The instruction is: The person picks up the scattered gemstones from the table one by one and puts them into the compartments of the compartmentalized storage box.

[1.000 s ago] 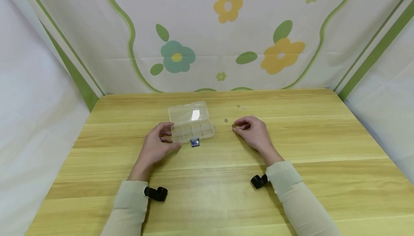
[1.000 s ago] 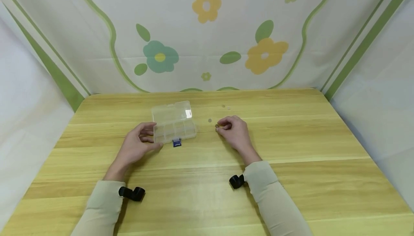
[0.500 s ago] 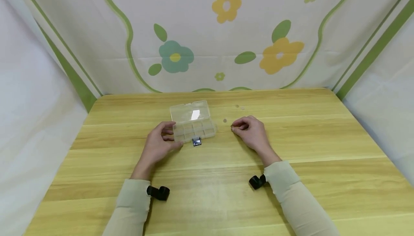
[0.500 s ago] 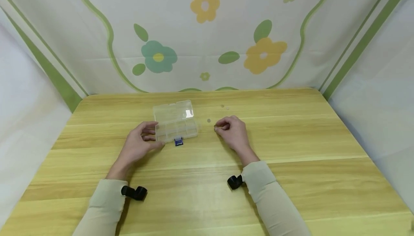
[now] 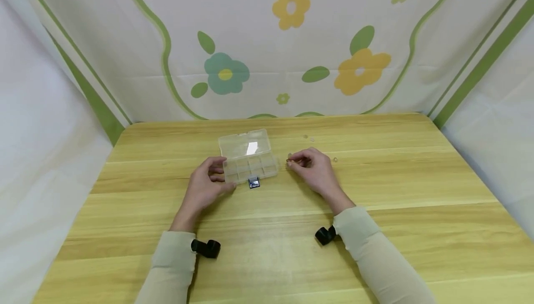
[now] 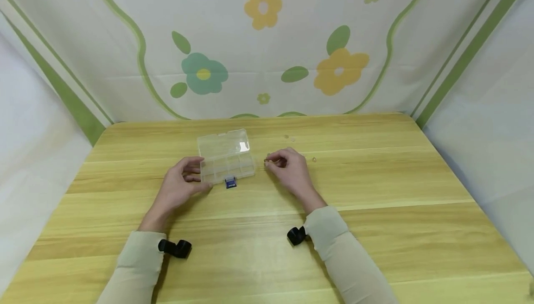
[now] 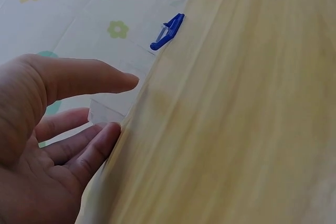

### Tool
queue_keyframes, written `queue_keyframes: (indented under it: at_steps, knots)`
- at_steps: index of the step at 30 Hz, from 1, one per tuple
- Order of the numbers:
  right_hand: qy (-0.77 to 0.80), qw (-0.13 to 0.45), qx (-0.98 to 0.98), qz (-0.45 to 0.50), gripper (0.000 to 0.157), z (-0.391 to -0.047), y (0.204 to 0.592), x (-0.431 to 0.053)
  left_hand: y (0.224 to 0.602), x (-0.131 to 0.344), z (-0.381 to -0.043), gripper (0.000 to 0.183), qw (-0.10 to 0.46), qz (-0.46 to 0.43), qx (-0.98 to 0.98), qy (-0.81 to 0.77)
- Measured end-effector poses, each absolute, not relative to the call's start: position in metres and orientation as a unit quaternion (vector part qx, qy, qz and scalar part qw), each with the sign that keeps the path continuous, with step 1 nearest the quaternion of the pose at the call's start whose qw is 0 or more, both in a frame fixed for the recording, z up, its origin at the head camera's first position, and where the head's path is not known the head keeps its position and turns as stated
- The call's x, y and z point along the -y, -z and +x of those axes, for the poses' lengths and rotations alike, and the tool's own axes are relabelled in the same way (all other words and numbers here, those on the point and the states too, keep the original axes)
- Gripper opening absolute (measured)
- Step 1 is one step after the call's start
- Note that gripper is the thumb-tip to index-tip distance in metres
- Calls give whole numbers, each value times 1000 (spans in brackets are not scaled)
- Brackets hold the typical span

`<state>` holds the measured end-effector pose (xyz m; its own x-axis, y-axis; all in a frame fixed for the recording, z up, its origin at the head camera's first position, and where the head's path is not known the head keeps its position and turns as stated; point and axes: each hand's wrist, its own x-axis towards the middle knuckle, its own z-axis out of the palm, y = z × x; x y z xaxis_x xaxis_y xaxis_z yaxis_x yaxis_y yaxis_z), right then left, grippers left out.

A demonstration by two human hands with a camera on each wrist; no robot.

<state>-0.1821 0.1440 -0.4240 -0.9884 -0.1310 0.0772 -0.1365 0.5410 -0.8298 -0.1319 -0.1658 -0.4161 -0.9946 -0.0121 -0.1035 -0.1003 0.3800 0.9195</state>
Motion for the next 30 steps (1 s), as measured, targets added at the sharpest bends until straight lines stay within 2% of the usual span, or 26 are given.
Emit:
queue_keyframes:
  at_steps: [11,30]
  knots:
    - [-500,-27,859,106,12,-182,424,-128,417,165,-133,74,40,-38,-823,-565]
    - [-509,-35,851,124,12,-183,424,-117,414,165,-136,74,52,-60,-824,-561]
